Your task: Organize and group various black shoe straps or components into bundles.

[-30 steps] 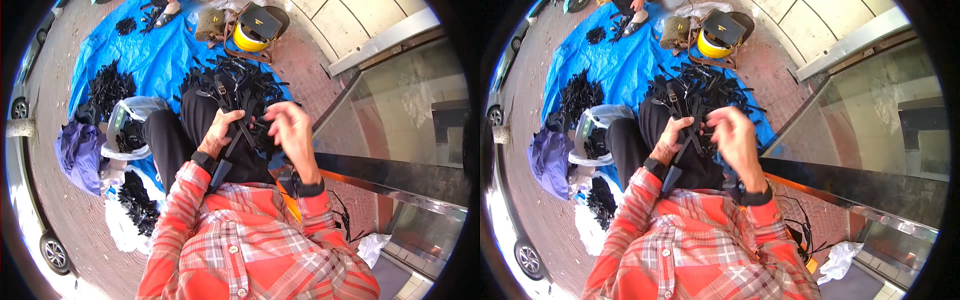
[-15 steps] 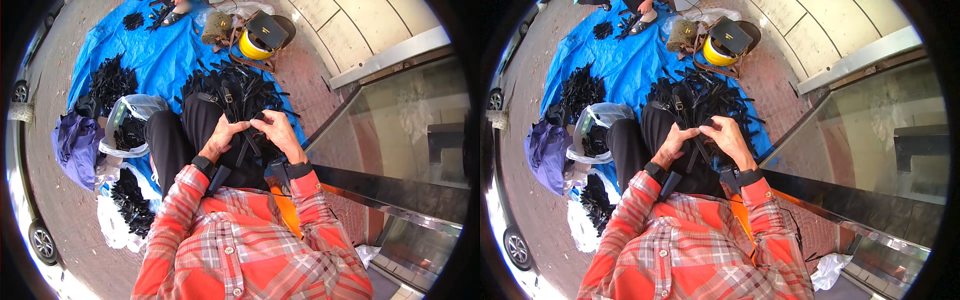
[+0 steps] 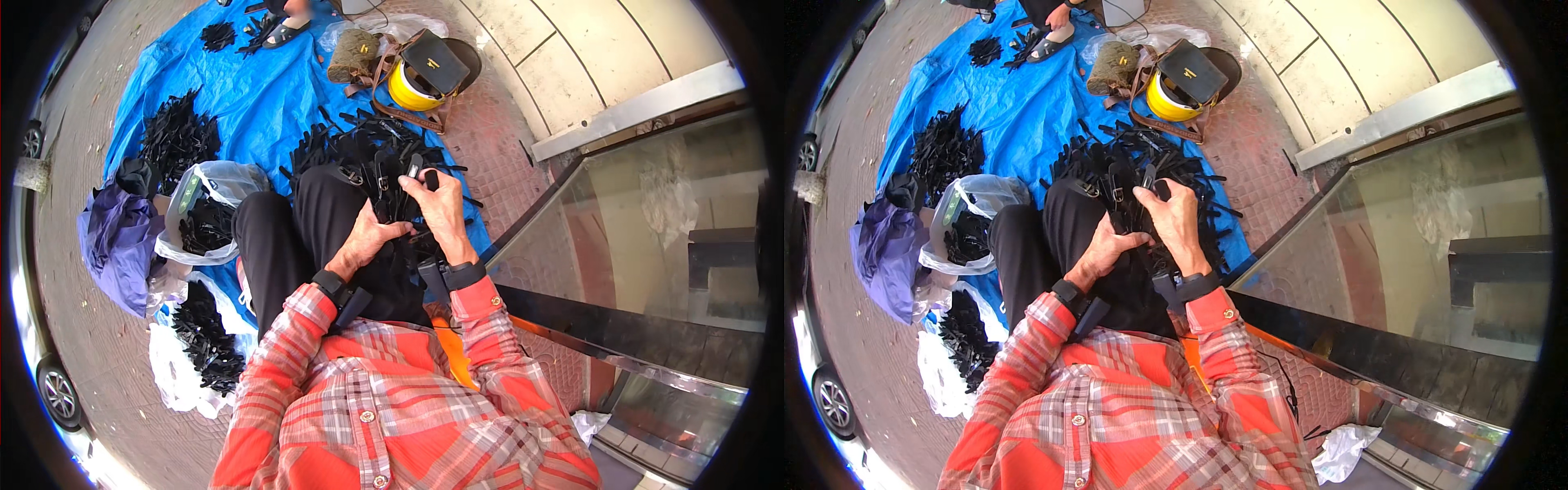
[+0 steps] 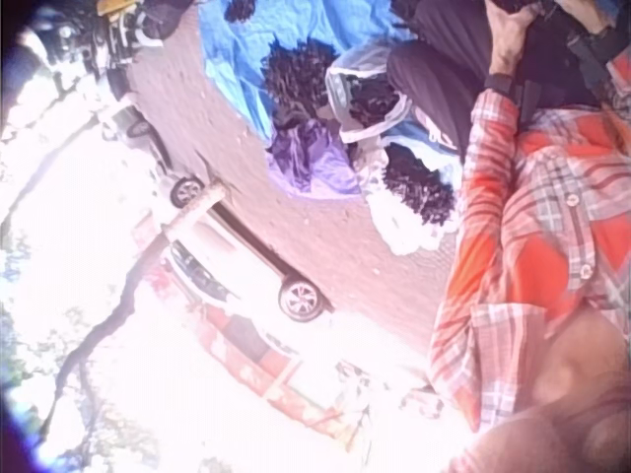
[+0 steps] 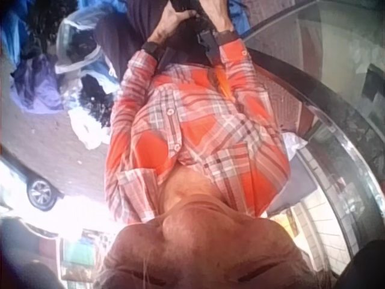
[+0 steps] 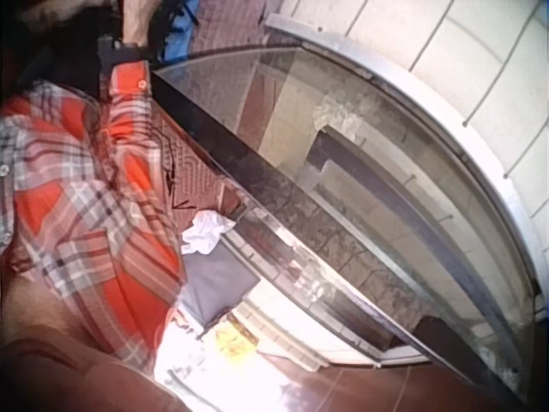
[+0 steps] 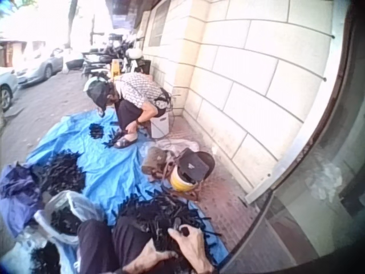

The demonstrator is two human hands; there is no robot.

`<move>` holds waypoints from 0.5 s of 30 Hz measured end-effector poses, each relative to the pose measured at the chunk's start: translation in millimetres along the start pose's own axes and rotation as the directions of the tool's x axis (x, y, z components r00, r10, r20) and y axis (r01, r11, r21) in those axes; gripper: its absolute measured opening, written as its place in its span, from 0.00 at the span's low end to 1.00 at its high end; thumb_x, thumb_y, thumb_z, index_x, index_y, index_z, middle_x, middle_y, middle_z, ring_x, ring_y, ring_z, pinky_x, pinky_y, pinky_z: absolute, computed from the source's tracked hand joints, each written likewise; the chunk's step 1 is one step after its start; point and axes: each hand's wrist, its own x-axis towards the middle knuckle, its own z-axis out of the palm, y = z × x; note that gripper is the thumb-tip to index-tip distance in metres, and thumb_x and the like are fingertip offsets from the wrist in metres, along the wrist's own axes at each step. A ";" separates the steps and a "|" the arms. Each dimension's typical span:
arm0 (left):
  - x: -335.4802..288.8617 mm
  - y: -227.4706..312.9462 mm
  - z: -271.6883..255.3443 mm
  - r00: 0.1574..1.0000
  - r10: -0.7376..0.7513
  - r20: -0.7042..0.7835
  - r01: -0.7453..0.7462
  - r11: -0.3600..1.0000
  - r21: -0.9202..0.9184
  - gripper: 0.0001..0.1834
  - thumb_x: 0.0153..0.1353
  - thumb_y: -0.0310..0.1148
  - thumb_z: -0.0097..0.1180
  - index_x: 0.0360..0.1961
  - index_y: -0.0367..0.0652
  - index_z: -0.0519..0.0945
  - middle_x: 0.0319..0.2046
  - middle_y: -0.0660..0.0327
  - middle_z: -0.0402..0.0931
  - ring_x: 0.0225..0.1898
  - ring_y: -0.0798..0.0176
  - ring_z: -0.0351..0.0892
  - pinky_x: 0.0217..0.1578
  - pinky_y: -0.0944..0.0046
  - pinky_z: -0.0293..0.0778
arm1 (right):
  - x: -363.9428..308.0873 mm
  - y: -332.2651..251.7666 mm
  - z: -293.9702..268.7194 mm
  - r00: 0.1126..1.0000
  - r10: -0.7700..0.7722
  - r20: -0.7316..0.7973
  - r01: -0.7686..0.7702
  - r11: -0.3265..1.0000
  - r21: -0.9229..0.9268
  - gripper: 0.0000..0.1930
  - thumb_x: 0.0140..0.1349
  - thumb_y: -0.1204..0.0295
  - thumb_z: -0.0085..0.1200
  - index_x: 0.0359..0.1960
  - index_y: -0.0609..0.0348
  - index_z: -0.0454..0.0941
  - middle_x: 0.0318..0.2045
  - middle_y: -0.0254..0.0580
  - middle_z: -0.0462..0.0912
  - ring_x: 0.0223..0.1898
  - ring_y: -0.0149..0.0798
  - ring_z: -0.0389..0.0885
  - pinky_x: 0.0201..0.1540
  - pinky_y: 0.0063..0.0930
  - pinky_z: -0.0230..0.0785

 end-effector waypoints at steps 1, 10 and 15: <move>-0.8 3.2 0.0 1.000 -0.013 0.020 0.014 1.000 -0.023 0.21 0.50 0.18 0.59 0.47 0.38 0.69 0.34 0.59 0.77 0.33 0.63 0.80 0.35 0.63 0.78 | 1.5 -1.8 -2.3 0.992 0.124 -0.018 -0.119 0.978 0.169 0.12 0.52 0.67 0.63 0.20 0.53 0.71 0.16 0.24 0.66 0.15 0.21 0.61 0.17 0.18 0.52; -5.6 15.1 -6.9 0.980 -0.156 0.122 0.179 0.963 -0.200 0.13 0.51 0.21 0.59 0.39 0.34 0.75 0.30 0.57 0.78 0.32 0.62 0.80 0.35 0.60 0.79 | 3.2 20.4 -76.9 0.961 0.276 0.002 -0.190 0.658 0.729 0.09 0.62 0.68 0.45 0.36 0.62 0.72 0.28 0.42 0.77 0.31 0.37 0.77 0.33 0.31 0.72; -6.0 15.0 -4.1 0.979 -0.154 0.133 0.174 0.972 -0.158 0.13 0.51 0.21 0.59 0.40 0.35 0.75 0.31 0.57 0.78 0.33 0.61 0.81 0.36 0.59 0.79 | -23.4 10.1 -44.2 0.913 0.349 0.211 -0.408 0.768 0.494 0.09 0.56 0.70 0.56 0.33 0.57 0.69 0.18 0.30 0.68 0.15 0.26 0.67 0.13 0.22 0.57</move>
